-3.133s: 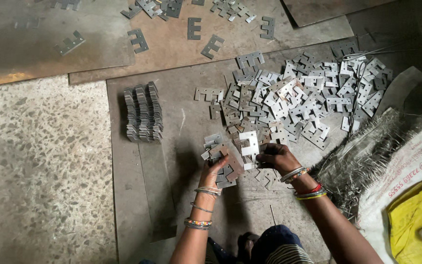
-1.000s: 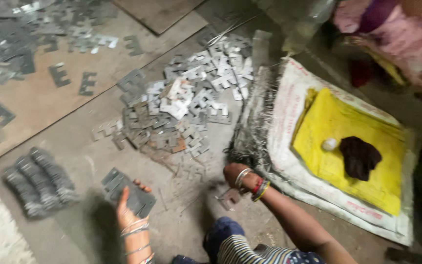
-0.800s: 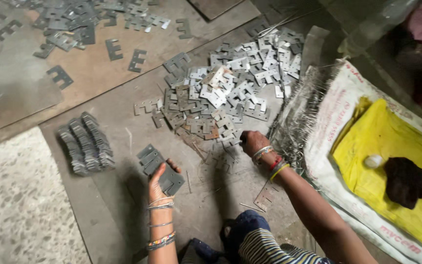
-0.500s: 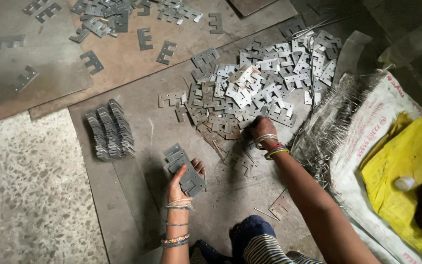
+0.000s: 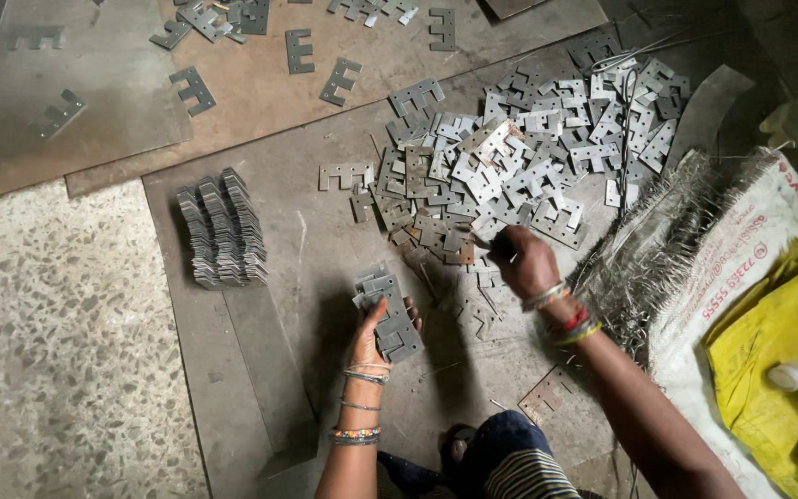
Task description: The person sits on the floor and sorts small metal pieces from a large pile into neat stacks. They pick up pieces one by one, align them, and place them into growing stacks on the floor.
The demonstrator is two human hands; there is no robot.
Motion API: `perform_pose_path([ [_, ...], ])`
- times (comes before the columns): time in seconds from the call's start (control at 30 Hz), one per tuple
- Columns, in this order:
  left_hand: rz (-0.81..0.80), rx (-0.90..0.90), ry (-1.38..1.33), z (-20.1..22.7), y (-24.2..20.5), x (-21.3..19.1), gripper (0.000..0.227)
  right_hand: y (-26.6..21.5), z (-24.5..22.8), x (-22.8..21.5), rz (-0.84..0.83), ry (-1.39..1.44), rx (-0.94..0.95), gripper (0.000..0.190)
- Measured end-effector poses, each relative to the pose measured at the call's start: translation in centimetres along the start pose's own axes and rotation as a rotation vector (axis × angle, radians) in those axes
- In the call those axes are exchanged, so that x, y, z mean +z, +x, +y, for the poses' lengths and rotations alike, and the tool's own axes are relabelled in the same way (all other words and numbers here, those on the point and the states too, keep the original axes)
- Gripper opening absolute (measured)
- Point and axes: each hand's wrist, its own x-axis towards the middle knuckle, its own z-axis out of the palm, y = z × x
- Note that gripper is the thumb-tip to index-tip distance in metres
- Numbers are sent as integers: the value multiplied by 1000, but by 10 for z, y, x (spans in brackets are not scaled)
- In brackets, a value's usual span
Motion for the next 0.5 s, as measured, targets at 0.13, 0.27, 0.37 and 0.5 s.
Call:
perform_pose_path([
  [0.13,19,-27,9,2,9,7,63,-14,-36,19,15,-73,-437,34],
  [0.27,65,-15,213,-5,10,-5,47,32,-18,52,61,-425,-385,61],
  [0.37,95,-45,227,-6,9,-11,39,61,-1,72,7,-454,-224,44],
  [0.5,133,-16,127,-2,4,-13,36,73,12,68,-305,-60,110,27],
])
